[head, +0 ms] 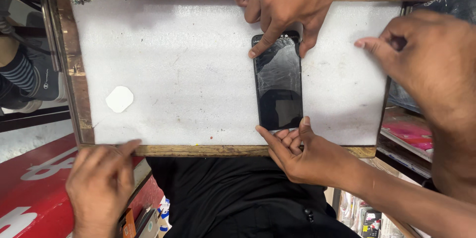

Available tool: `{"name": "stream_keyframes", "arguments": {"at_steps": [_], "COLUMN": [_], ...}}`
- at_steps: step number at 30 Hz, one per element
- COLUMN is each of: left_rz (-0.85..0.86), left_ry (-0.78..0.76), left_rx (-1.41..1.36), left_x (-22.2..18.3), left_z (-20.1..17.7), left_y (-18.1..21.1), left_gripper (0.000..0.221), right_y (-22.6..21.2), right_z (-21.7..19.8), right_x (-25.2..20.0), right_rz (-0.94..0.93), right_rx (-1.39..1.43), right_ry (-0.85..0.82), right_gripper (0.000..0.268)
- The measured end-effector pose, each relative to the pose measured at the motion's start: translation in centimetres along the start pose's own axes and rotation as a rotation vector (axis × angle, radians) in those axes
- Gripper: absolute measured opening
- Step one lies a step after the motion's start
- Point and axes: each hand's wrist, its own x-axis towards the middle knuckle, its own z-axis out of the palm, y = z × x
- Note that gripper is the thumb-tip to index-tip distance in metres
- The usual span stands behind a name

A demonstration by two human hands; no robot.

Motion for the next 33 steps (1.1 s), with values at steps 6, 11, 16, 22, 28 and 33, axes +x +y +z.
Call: {"name": "stream_keyframes", "arguments": {"at_steps": [6, 11, 16, 22, 28, 33], "left_rz": [0.202, 0.251, 0.221, 0.143, 0.195, 0.211], "left_ry": [0.014, -0.114, -0.103, -0.246, -0.32, -0.57], "left_rx": [-0.089, -0.216, -0.357, -0.618, -0.715, -0.736], "left_x": [-1.0, -2.3, -4.5, -8.8, -11.6, -12.3], "left_z": [0.8, 1.6, 2.2, 3.5, 4.4, 4.7], "left_y": [3.5, 6.6, 6.7, 6.4, 5.7, 5.3], "left_gripper": [0.028, 0.025, 0.031, 0.041, 0.037, 0.035], "right_y": [0.9, 2.3, 2.8, 3.1, 2.8, 2.0], "right_z": [-0.8, -2.3, -2.9, -3.5, -3.4, -2.8], "right_x": [-0.1, 0.5, 1.0, 0.9, 0.7, 0.4], "right_rz": [-0.226, -0.2, -0.446, -0.339, -0.198, -0.159], "right_rx": [-0.044, -0.019, -0.167, -0.16, -0.121, -0.057], "right_ry": [-0.075, -0.135, -0.22, -0.195, -0.11, -0.113], "right_gripper": [0.011, 0.007, 0.015, 0.015, 0.011, 0.012]}}
